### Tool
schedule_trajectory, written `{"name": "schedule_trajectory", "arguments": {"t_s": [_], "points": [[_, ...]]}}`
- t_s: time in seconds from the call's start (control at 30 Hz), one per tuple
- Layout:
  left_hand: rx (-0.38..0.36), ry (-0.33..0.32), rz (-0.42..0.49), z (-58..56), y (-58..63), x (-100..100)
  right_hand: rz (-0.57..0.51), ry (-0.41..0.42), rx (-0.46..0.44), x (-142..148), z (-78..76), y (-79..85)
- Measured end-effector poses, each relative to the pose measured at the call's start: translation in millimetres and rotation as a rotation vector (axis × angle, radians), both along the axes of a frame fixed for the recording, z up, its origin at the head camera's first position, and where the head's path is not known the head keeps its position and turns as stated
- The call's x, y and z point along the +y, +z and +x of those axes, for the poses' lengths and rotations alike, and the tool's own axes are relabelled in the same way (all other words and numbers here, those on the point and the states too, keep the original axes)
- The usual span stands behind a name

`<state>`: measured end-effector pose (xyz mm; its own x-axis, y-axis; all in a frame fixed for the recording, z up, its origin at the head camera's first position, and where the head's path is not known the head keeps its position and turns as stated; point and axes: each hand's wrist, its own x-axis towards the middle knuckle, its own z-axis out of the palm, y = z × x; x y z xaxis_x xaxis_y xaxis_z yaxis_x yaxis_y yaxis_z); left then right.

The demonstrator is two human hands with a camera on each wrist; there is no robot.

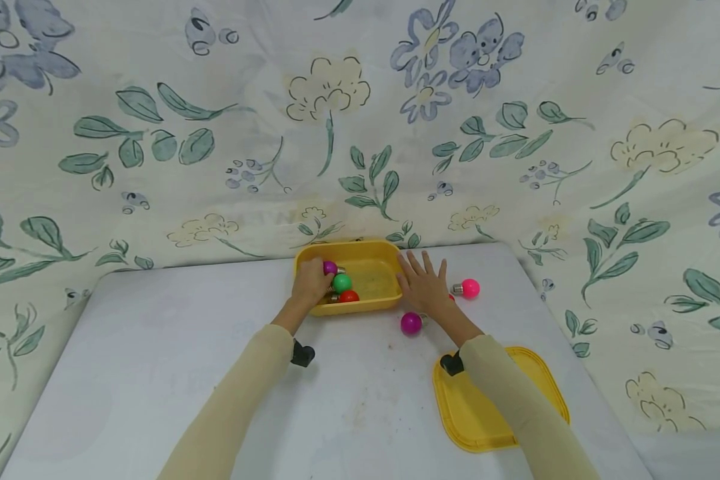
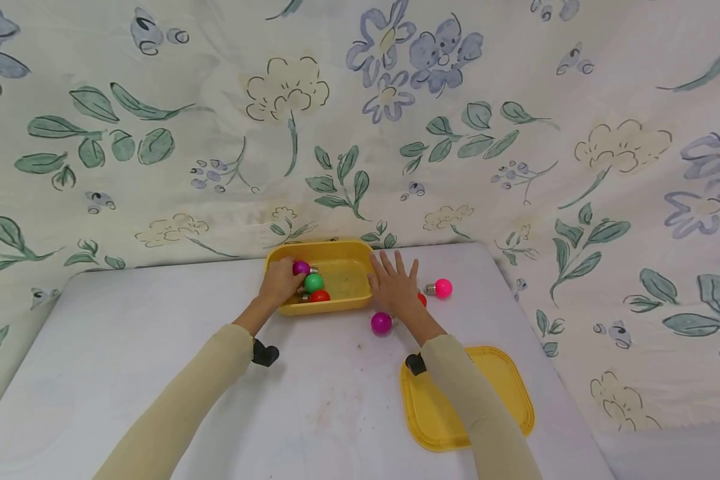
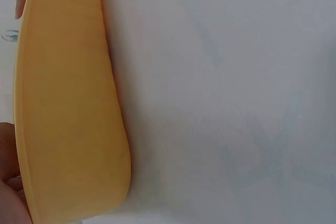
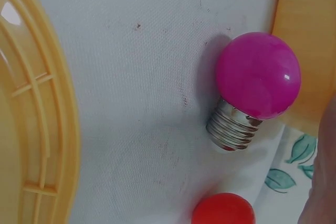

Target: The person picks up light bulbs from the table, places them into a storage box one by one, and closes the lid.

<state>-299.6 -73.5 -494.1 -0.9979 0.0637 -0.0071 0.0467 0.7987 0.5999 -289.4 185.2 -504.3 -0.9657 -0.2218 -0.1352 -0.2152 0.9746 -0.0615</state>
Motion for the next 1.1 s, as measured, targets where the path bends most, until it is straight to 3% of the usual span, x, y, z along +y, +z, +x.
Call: {"name": "schedule_trajectory", "arguments": {"t_s": [0.27, 0.53, 0.83, 0.93, 1.1], "points": [[0.017, 0.004, 0.003, -0.8, 1.4, -2, -0.003, 0.003, 0.003, 0, -1.2, -1.7], [0.104, -0.045, 0.008, 1.9, 6.9, -10, -0.028, 0.007, 0.016, 0, -1.0, -2.1], [0.247, -0.114, -0.16, 4.6, 2.7, -26, -0.014, 0.012, 0.016, 0, -0.3, -1.0], [0.231, -0.124, -0.213, 7.1, 1.5, -31, -0.01, 0.012, 0.015, 0, 0.5, 0.0], [0.115, -0.1, -0.287, 11.2, 0.2, -38, -0.024, 0.007, 0.009, 0, 2.0, 1.8]]}}
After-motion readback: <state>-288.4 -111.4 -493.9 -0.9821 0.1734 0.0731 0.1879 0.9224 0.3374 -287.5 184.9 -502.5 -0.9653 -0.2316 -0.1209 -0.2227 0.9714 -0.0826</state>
